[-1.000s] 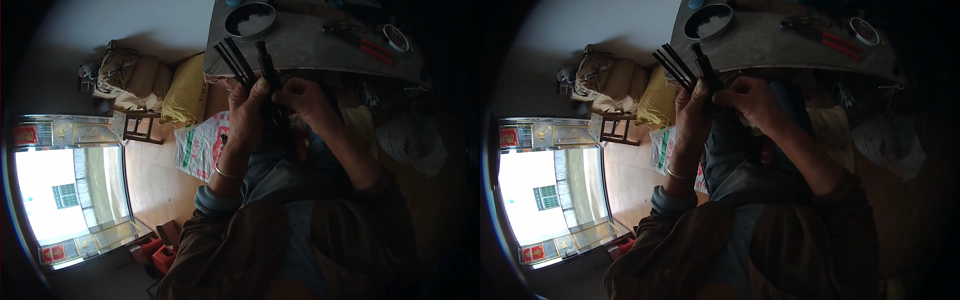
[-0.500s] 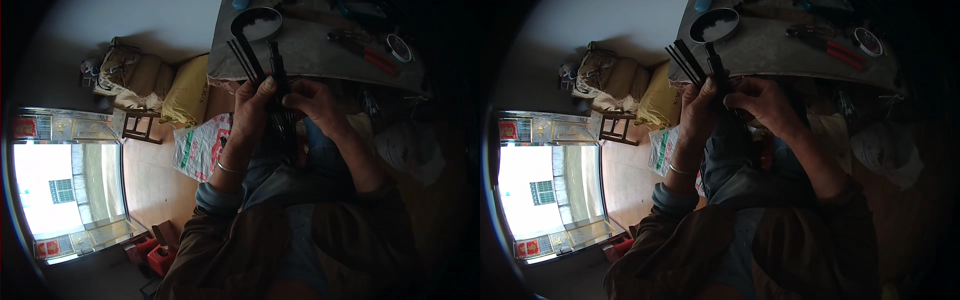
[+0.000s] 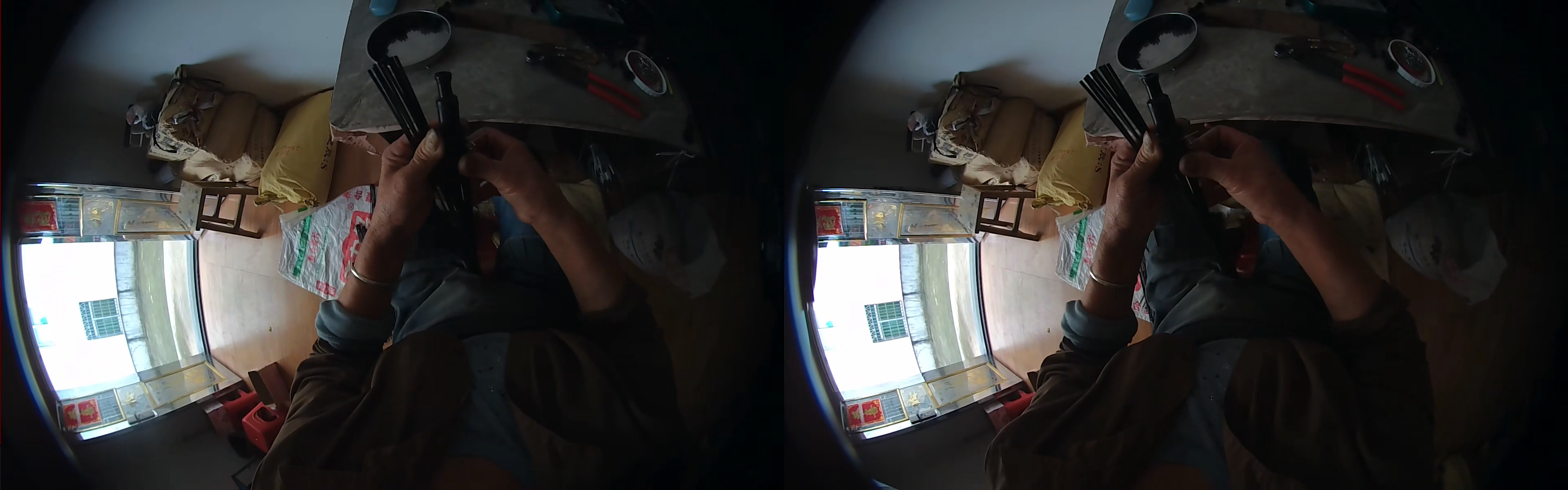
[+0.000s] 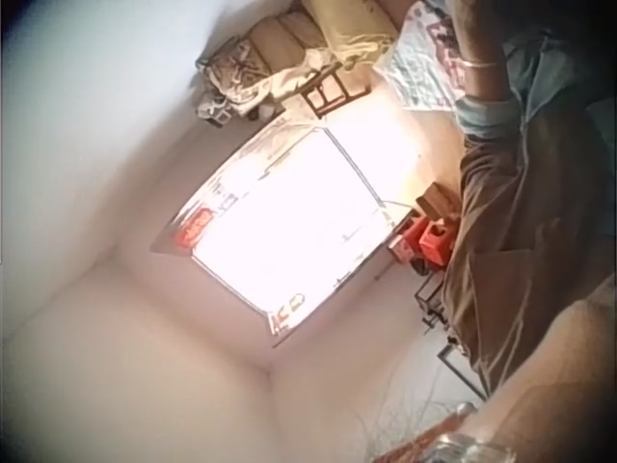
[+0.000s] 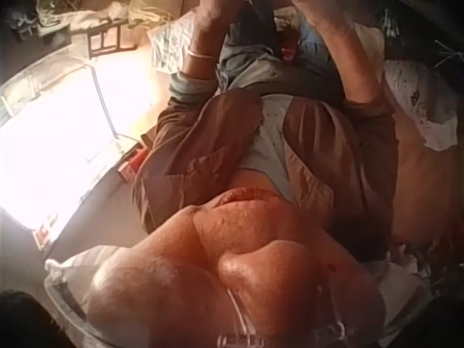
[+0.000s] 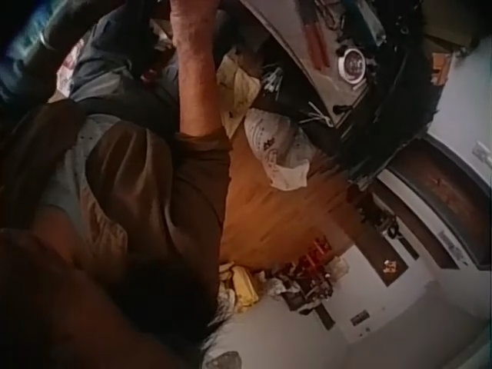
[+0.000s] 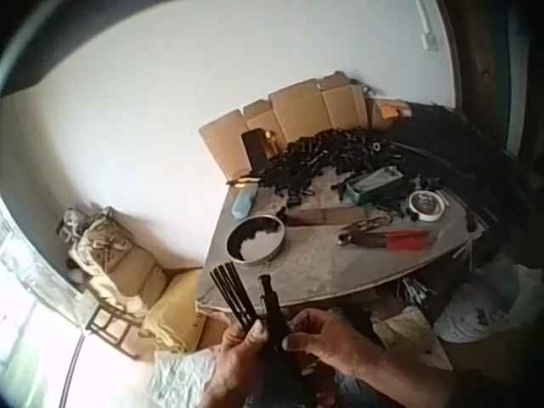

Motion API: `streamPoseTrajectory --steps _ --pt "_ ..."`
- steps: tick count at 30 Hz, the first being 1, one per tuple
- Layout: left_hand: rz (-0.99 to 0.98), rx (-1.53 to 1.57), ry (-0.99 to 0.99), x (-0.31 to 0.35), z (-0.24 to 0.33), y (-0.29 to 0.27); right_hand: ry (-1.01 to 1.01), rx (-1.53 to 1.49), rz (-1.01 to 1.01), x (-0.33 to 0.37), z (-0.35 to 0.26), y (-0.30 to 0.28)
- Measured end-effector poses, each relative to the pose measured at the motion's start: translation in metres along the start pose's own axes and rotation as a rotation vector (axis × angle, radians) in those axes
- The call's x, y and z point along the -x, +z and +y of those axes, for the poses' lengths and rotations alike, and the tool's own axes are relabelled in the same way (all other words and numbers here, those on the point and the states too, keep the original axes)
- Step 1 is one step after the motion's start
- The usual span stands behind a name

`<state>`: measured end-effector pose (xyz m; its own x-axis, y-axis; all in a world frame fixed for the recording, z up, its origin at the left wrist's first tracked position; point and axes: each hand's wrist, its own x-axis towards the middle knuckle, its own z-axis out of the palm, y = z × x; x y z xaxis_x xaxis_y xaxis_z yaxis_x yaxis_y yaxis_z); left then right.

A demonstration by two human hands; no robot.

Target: Assembling umbrella frames by inserting ribs into a central hub and using pliers to secure the components.

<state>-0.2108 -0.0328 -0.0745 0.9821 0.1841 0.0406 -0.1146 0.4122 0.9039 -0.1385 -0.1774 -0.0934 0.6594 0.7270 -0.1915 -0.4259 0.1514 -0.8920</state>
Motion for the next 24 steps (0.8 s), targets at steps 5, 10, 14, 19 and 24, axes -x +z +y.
streamPoseTrajectory --steps 5,10,14,19,24 --pt "0.123 -0.175 0.017 0.010 0.005 0.015 -0.008 0.044 0.028 -0.001 -0.003 0.003" --pt "0.160 -0.312 0.107 0.014 0.000 0.024 -0.152 -0.056 -0.079 0.005 -0.012 0.013" --pt "0.114 -0.262 0.047 0.011 0.002 0.024 -0.138 -0.050 -0.061 0.004 -0.009 0.006" --pt "0.069 -0.178 -0.011 0.012 0.004 0.025 -0.140 -0.087 -0.080 0.002 -0.003 0.000" --pt "0.061 -0.138 0.008 0.013 -0.007 0.022 -0.090 -0.069 -0.072 0.011 -0.010 0.004"
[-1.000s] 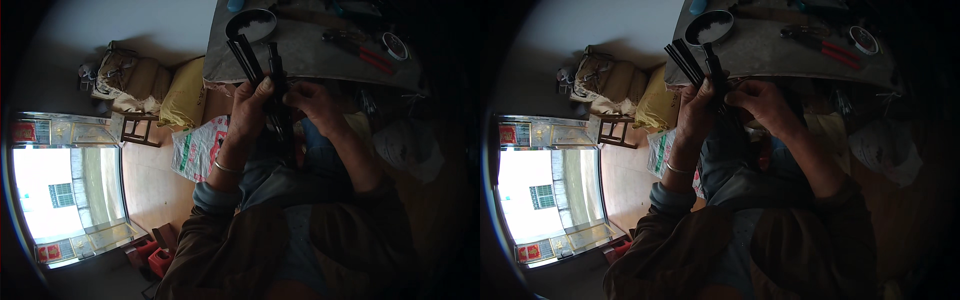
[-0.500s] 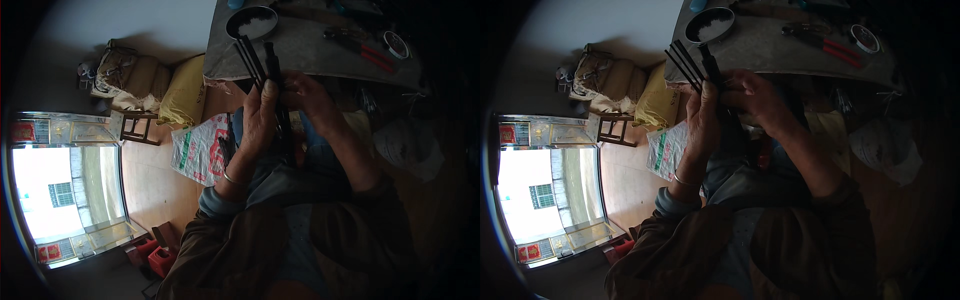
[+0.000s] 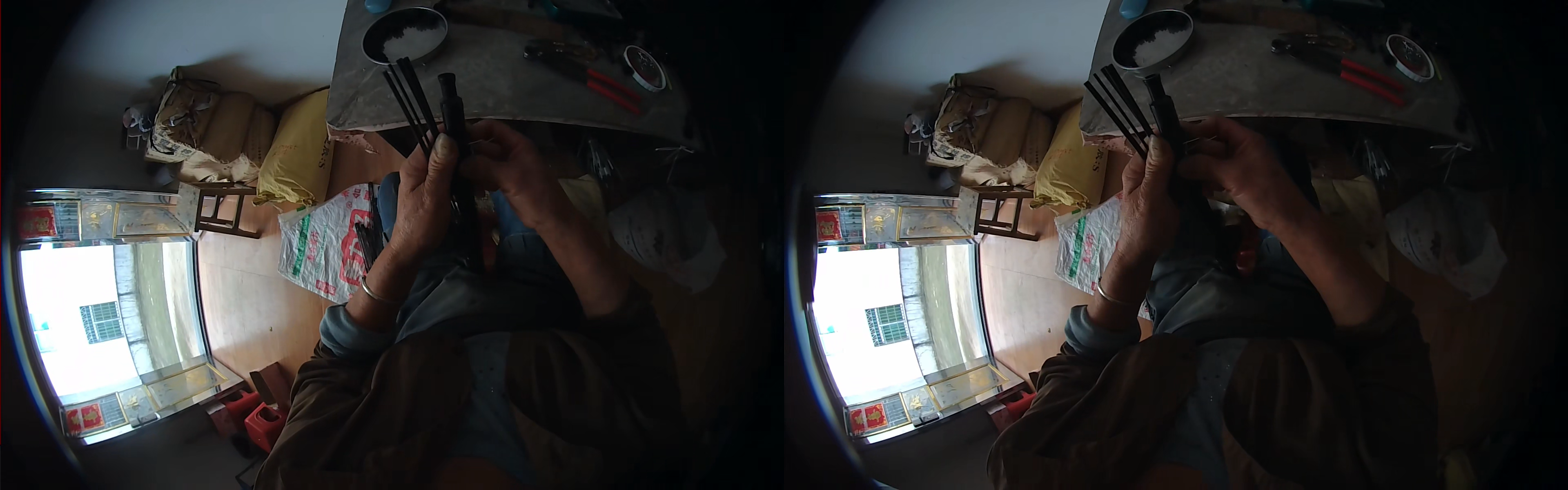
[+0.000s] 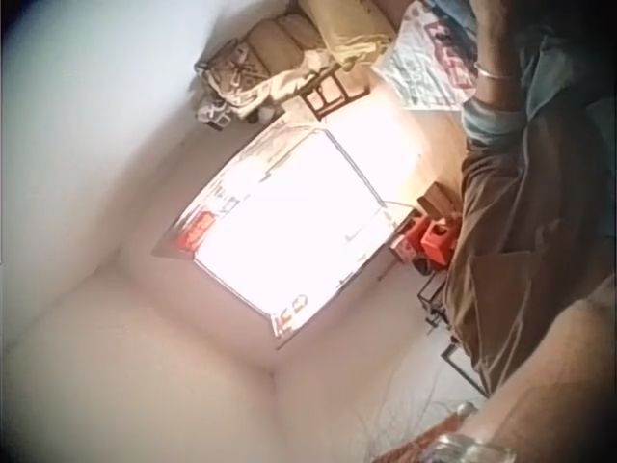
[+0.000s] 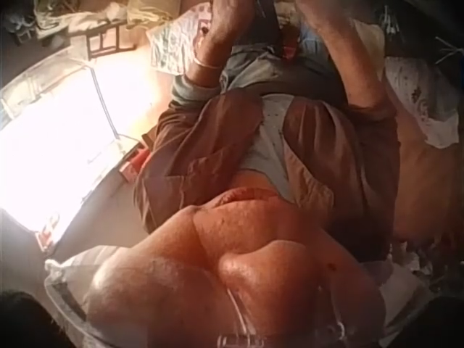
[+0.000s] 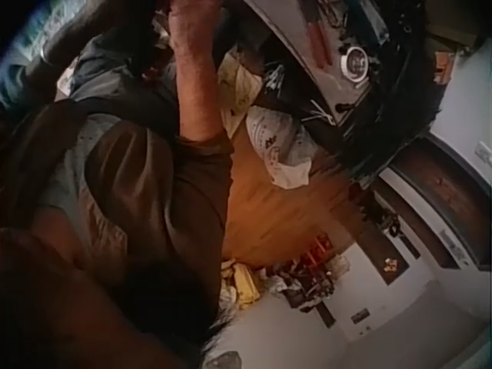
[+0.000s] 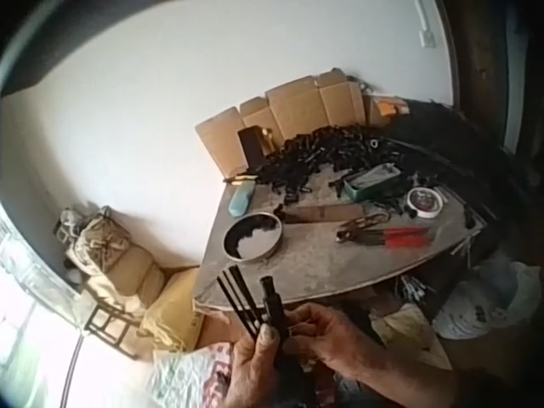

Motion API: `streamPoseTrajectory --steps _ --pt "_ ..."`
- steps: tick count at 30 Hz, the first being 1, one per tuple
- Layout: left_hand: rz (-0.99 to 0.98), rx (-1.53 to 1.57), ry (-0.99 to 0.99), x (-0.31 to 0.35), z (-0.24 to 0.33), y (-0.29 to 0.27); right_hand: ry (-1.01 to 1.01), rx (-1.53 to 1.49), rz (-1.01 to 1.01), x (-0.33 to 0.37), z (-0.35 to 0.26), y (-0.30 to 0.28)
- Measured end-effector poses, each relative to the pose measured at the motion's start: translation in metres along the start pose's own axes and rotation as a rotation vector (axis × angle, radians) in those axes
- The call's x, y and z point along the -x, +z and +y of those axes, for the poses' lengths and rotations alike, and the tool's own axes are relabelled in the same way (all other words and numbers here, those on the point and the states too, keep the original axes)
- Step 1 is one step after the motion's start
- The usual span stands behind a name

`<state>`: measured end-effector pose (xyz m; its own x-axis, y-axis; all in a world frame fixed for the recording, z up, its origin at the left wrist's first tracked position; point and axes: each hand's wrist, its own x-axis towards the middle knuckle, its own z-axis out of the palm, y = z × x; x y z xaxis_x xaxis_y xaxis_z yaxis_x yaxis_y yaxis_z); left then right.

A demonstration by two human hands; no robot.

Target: Assembling umbrella frames by inserting ribs into a central hub and using pliers to secure the components.

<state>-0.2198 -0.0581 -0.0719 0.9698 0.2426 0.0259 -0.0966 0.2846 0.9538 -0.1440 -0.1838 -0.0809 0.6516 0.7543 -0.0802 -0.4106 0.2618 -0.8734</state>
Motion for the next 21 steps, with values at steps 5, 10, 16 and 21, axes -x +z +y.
streamPoseTrajectory --steps 5,10,16,21 --pt "0.149 -0.154 0.078 -0.008 -0.009 0.005 -0.113 0.039 0.159 -0.008 0.020 0.012" --pt "0.248 -0.133 0.096 -0.014 -0.017 0.002 -0.256 0.265 0.181 -0.012 0.013 0.007" --pt "0.237 -0.107 0.181 -0.011 -0.015 0.007 -0.463 0.723 0.222 -0.011 0.002 0.001" --pt "0.251 -0.132 0.203 -0.011 -0.014 0.013 -0.240 0.273 0.220 -0.009 0.019 0.001"
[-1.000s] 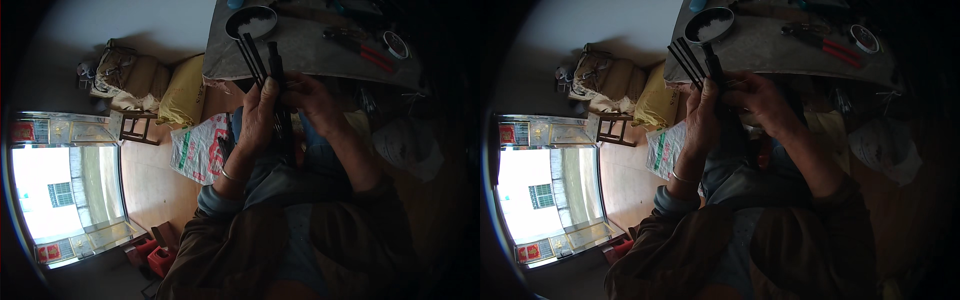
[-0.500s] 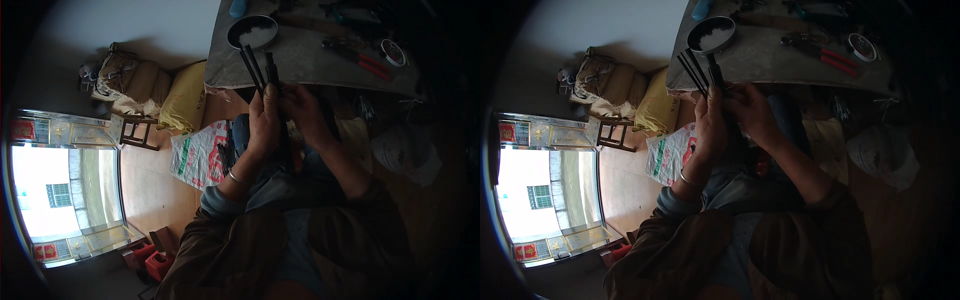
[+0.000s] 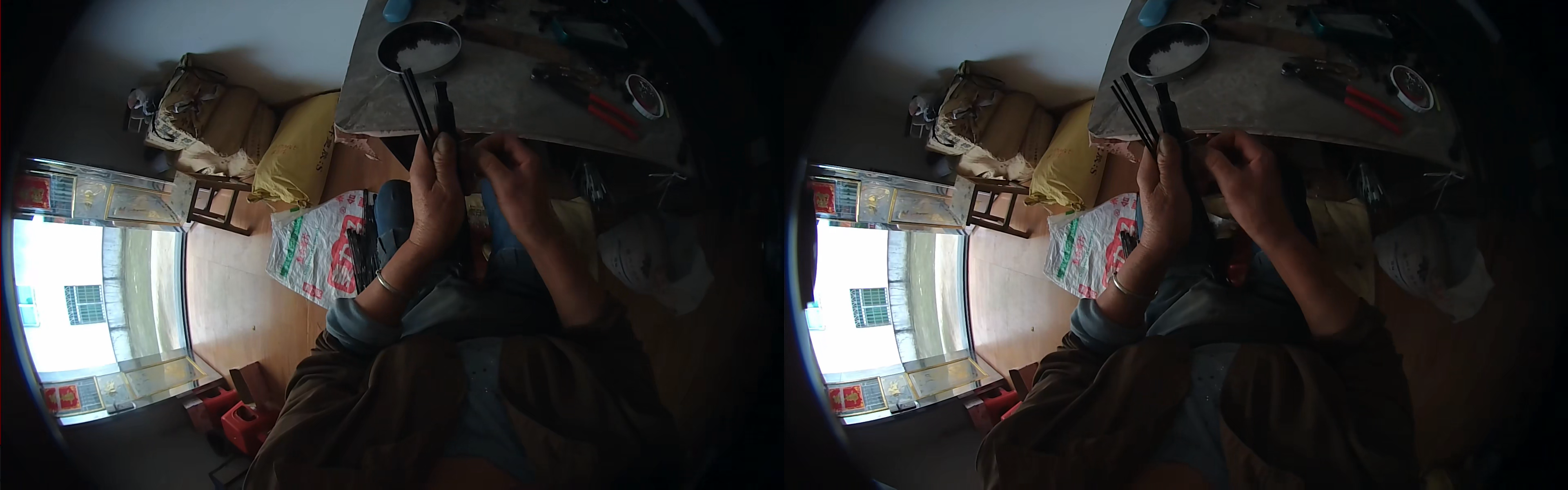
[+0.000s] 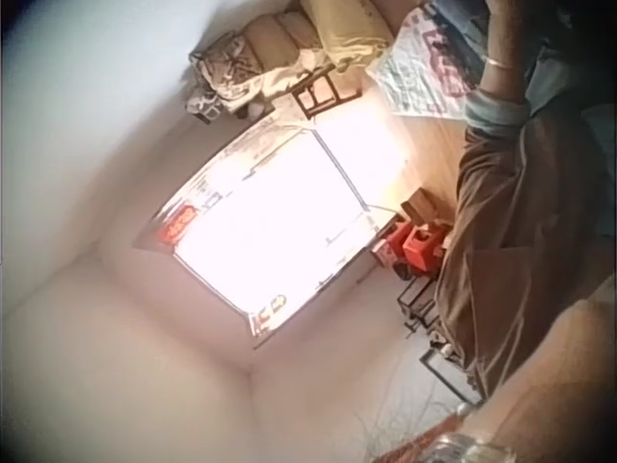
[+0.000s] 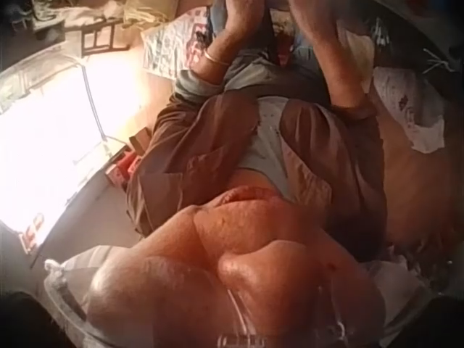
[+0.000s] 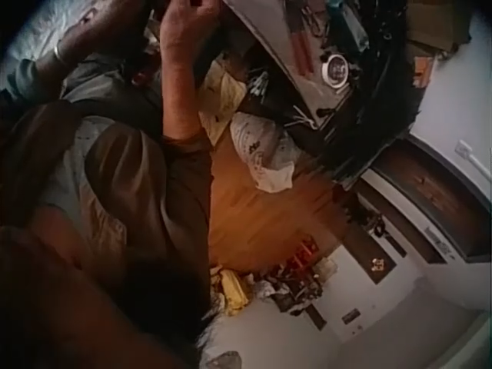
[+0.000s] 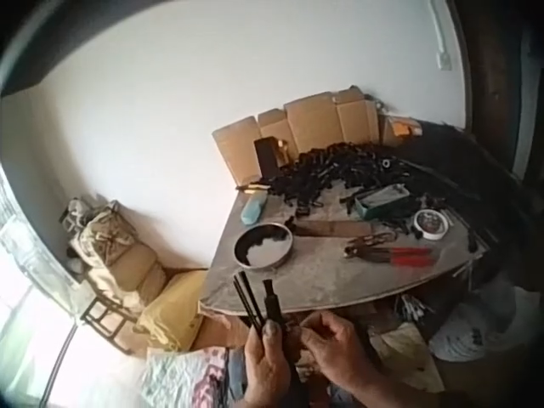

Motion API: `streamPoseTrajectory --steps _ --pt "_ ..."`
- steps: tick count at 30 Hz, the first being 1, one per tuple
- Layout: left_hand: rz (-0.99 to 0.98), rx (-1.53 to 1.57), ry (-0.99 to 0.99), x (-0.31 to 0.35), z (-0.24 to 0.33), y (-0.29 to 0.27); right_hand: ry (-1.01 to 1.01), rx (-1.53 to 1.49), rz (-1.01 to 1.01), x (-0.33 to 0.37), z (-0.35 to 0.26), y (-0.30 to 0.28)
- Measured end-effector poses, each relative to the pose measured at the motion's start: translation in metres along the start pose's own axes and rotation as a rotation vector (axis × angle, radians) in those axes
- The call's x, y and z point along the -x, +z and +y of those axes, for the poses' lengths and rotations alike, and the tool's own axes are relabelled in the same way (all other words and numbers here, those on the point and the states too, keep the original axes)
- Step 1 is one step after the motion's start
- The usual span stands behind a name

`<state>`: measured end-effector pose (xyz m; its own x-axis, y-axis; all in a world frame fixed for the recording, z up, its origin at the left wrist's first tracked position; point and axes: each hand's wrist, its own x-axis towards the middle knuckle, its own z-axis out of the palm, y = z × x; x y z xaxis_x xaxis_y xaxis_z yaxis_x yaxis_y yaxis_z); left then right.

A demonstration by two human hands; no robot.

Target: Assembling umbrella frames by inserting ribs into a central hub and using pliers to secure the components.

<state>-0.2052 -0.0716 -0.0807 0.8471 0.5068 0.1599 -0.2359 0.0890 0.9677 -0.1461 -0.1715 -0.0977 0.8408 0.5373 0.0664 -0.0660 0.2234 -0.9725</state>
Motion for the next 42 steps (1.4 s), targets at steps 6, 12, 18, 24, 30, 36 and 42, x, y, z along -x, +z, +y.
streamPoseTrajectory --steps 6,12,18,24,30,36,42 --pt "-0.015 0.057 -0.019 0.001 0.000 0.001 -0.519 0.506 0.115 0.008 -0.016 -0.002" --pt "0.000 0.035 -0.032 0.005 -0.001 0.005 0.049 0.045 -0.081 -0.011 -0.001 -0.023" --pt "-0.128 0.121 -0.030 0.006 -0.004 0.000 -0.366 0.497 0.100 0.002 -0.006 -0.050" --pt "-0.201 0.025 -0.032 0.001 -0.003 -0.010 -0.574 1.420 0.346 -0.050 -0.031 -0.185" --pt "-0.224 0.098 -0.168 -0.010 -0.011 -0.017 -0.697 1.576 0.109 -0.066 -0.036 -0.200" --pt "-0.085 0.067 -0.128 -0.012 -0.018 -0.019 -0.039 0.718 0.098 -0.017 -0.062 -0.137" --pt "0.011 0.037 -0.102 -0.013 -0.023 -0.019 0.543 -0.585 -0.251 0.039 -0.032 -0.079"
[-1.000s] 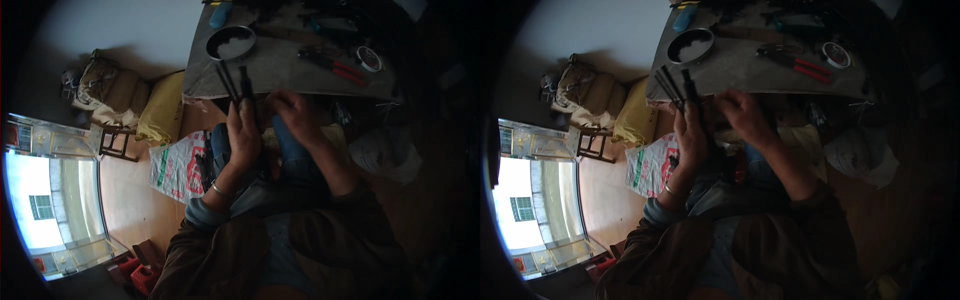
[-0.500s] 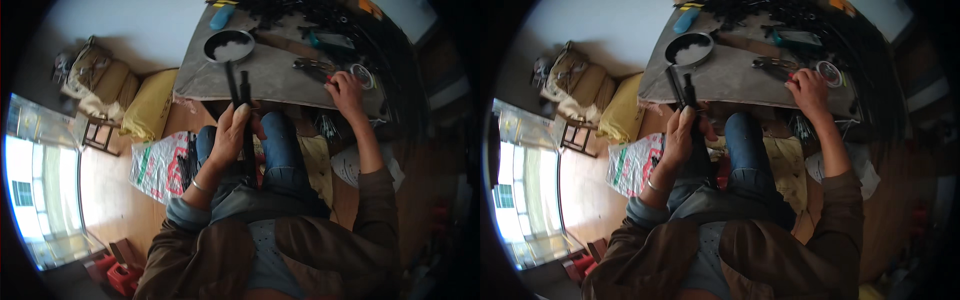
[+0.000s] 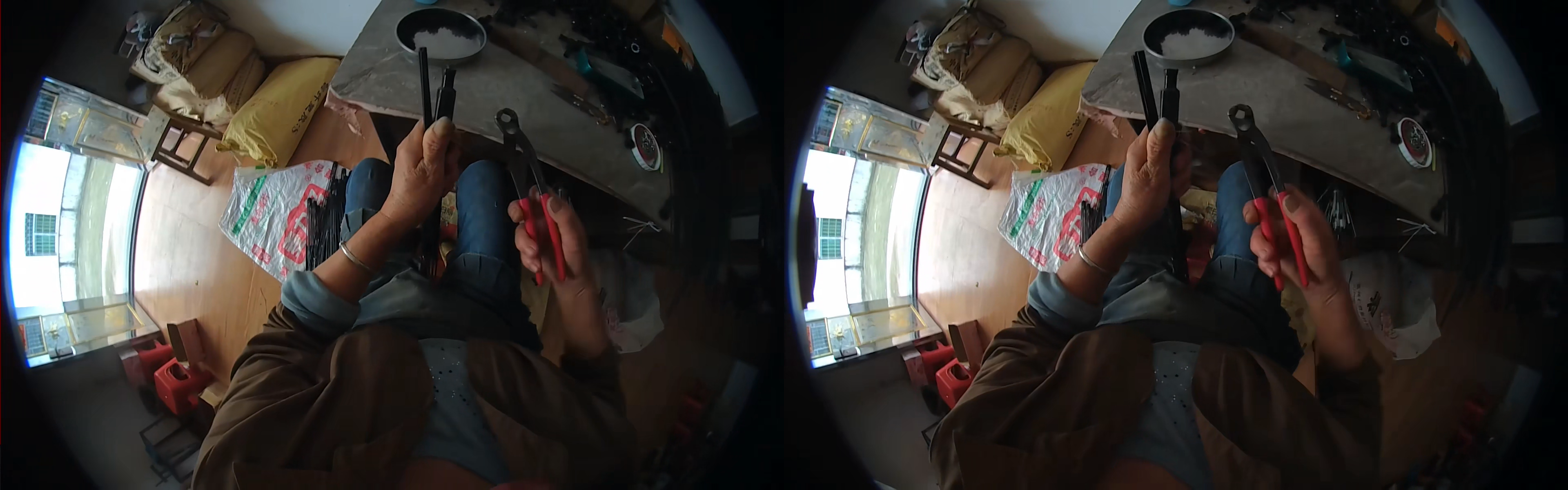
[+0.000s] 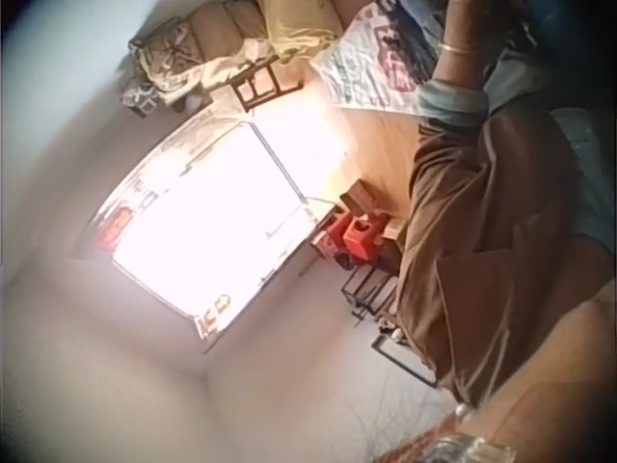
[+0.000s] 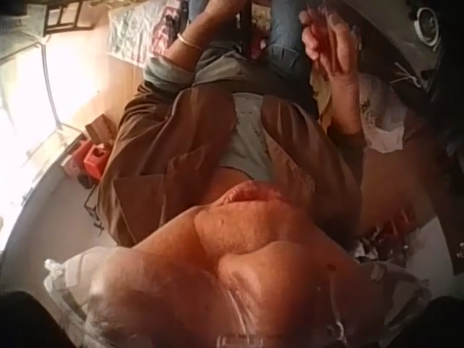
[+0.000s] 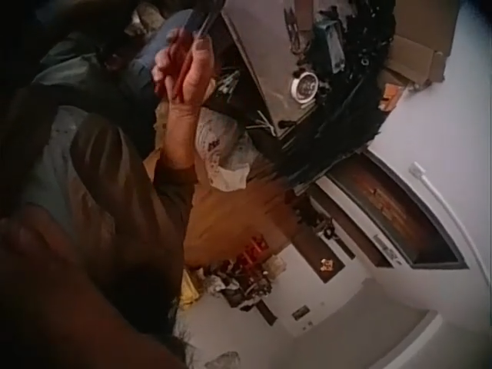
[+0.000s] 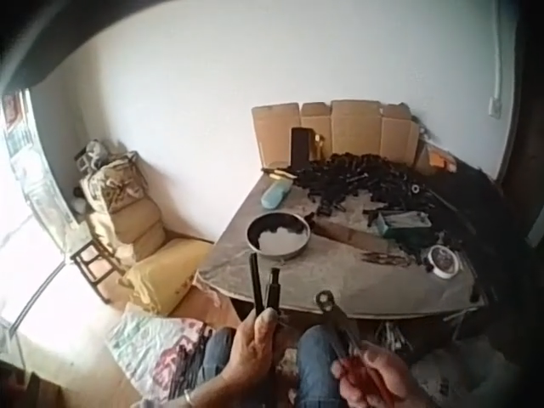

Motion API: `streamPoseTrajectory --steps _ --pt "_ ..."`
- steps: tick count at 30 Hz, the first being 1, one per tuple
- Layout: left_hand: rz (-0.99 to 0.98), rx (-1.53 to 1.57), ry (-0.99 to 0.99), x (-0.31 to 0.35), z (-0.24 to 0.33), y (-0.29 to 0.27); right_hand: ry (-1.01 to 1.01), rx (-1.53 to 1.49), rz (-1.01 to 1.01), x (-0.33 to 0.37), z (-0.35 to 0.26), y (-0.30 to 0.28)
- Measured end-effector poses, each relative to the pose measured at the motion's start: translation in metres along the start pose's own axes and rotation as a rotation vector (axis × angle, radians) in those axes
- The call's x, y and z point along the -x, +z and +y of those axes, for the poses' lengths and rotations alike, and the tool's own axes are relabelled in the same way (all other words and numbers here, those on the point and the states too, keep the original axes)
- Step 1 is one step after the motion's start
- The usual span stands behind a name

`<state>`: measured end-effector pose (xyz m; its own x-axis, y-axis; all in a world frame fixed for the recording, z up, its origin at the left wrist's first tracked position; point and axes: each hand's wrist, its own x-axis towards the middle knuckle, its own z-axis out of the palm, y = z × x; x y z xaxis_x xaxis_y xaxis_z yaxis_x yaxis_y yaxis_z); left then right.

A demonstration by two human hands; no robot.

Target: Assembling umbrella frames by inserting ribs into a central hub and using pliers to secure the components.

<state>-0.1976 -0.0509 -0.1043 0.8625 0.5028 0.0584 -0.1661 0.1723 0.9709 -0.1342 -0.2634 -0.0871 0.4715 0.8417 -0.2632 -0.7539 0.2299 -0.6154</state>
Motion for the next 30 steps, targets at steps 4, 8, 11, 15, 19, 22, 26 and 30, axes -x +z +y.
streamPoseTrajectory --steps 4,8,11,15,19,22,26,30 --pt "0.002 -0.011 0.012 0.000 -0.003 0.000 0.033 -0.088 -0.088 0.001 0.022 0.007" --pt "0.004 -0.008 0.012 0.004 0.001 -0.001 -0.369 0.977 0.189 -0.008 0.024 0.010" --pt "0.032 -0.043 0.042 0.006 0.006 0.001 -0.842 1.746 0.280 -0.013 0.007 0.003" --pt "-0.024 0.020 0.062 0.006 0.003 -0.001 -0.952 1.915 0.277 -0.014 -0.008 0.013" --pt "0.012 -0.036 0.079 0.007 0.002 -0.001 -0.973 1.977 0.245 -0.016 -0.014 0.022" --pt "0.005 0.019 0.012 0.011 0.011 0.003 -0.956 2.039 0.256 -0.015 -0.016 0.023" --pt "-0.004 0.011 0.055 0.008 0.007 0.001 -0.873 1.934 0.178 -0.015 -0.012 0.018" --pt "-0.034 -0.048 0.111 0.005 -0.004 0.001 0.052 0.746 -0.029 0.000 0.000 0.017"
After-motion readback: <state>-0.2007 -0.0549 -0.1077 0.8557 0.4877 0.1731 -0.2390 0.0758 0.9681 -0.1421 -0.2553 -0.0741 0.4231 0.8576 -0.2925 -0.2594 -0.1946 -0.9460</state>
